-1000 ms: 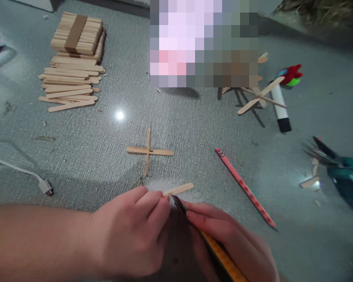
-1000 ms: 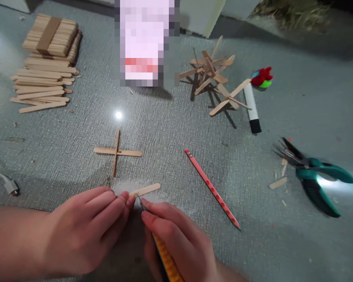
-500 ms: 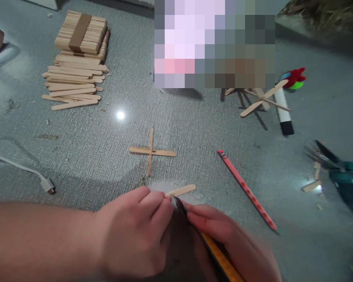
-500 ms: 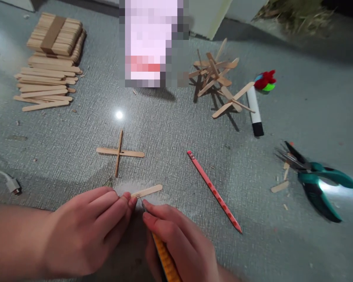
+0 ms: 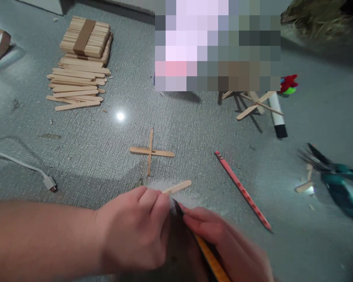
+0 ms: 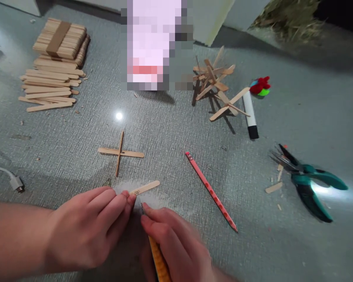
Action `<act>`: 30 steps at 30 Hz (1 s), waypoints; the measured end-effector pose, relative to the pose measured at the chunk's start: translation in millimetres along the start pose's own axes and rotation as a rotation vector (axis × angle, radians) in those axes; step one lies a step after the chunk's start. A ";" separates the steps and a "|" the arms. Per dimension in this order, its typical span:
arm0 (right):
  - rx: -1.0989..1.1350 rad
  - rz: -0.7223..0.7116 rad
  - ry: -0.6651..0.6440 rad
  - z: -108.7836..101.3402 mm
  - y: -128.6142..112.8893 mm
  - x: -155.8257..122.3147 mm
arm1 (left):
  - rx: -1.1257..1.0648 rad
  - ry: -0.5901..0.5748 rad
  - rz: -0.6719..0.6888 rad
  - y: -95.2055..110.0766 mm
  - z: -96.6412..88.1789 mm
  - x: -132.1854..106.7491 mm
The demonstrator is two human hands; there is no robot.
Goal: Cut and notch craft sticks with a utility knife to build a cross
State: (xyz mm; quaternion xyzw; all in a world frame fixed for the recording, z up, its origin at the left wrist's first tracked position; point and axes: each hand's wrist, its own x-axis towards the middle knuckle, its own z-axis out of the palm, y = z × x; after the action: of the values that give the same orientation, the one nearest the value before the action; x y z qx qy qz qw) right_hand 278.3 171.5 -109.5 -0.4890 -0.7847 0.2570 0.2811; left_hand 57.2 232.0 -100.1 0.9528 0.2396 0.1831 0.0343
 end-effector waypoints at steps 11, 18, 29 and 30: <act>-0.013 -0.058 0.067 1.2 6.9 7.9 | -0.065 0.048 -0.022 0.4 4.6 -5.4; 0.084 -0.026 -0.007 0.1 10.1 4.5 | -0.128 0.041 -0.041 1.1 3.5 -3.6; 0.164 0.009 -0.037 -2.3 7.8 3.8 | -0.091 0.026 -0.052 1.3 3.2 -1.3; 0.168 0.021 -0.026 -0.6 7.4 2.2 | -0.080 0.018 -0.042 1.4 2.6 -1.1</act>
State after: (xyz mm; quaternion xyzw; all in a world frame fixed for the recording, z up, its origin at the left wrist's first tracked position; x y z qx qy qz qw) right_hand 282.5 176.5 -113.7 -0.4685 -0.7588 0.3314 0.3081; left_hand 57.8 230.2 -102.6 0.9438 0.2523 0.2005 0.0740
